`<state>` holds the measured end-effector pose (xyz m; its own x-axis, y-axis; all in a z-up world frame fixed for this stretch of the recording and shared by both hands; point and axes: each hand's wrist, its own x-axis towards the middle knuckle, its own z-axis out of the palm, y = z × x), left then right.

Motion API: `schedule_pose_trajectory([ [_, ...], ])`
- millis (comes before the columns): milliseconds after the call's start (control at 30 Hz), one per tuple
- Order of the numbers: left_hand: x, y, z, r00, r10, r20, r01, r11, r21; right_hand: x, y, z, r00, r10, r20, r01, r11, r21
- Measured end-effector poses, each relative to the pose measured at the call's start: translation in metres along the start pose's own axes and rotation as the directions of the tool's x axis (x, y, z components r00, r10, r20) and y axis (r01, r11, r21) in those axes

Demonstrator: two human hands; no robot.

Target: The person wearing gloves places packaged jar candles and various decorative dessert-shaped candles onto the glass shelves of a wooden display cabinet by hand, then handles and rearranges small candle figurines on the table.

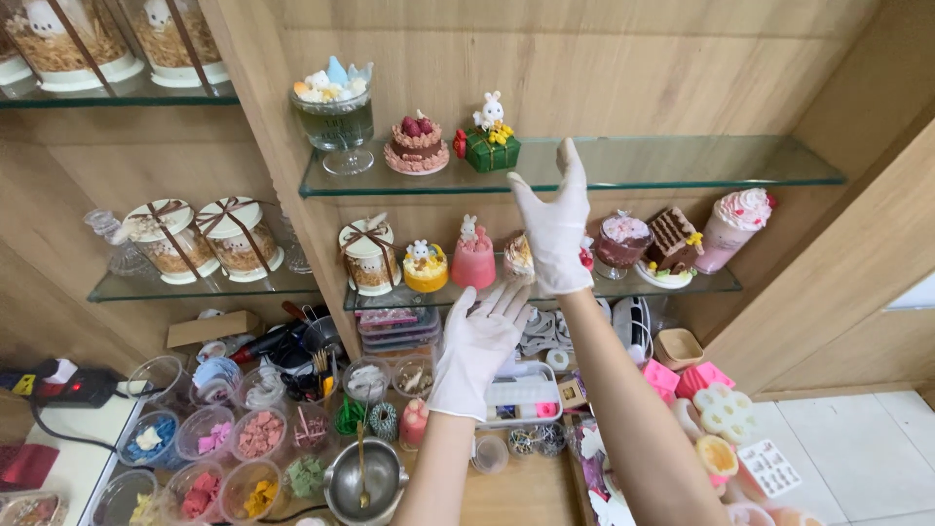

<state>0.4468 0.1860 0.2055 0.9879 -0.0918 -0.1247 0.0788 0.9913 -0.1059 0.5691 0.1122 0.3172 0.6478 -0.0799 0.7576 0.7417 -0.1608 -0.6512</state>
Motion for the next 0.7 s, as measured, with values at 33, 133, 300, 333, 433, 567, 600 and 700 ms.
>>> schedule_pose_trajectory([
  [33,-0.004,-0.007,-0.004,0.999,0.003,-0.043,-0.005,1.000,-0.029,-0.012,-0.005,-0.018,0.999,0.033,-0.005,-0.032,0.998,0.053],
  [133,-0.025,-0.036,-0.021,0.994,-0.006,-0.106,0.005,1.000,-0.008,-0.061,-0.019,-0.080,0.943,0.332,0.002,-0.316,0.895,0.314],
  [300,-0.068,-0.099,-0.060,0.980,-0.104,-0.169,0.092,0.993,-0.078,-0.150,-0.022,-0.170,0.815,0.579,0.018,-0.563,0.784,0.261],
  [333,-0.075,-0.111,-0.068,0.975,-0.122,-0.188,0.107,0.990,-0.089,-0.166,-0.019,-0.187,0.863,0.503,0.043,-0.500,0.839,0.216],
  [433,-0.103,-0.139,-0.089,0.967,-0.110,-0.231,0.081,0.988,-0.132,-0.215,-0.017,-0.232,0.765,0.634,0.112,-0.632,0.705,0.322],
  [567,-0.142,-0.167,-0.110,0.974,-0.025,-0.226,-0.015,0.984,-0.175,-0.258,-0.005,-0.294,0.676,0.683,0.277,-0.736,0.608,0.297],
  [600,-0.153,-0.174,-0.114,0.976,-0.012,-0.218,-0.020,0.989,-0.146,-0.267,0.000,-0.307,0.642,0.693,0.328,-0.767,0.574,0.287],
  [700,-0.194,-0.197,-0.128,0.980,0.033,-0.196,-0.054,0.993,-0.101,-0.300,0.010,-0.353,0.589,0.665,0.460,-0.805,0.534,0.258],
])
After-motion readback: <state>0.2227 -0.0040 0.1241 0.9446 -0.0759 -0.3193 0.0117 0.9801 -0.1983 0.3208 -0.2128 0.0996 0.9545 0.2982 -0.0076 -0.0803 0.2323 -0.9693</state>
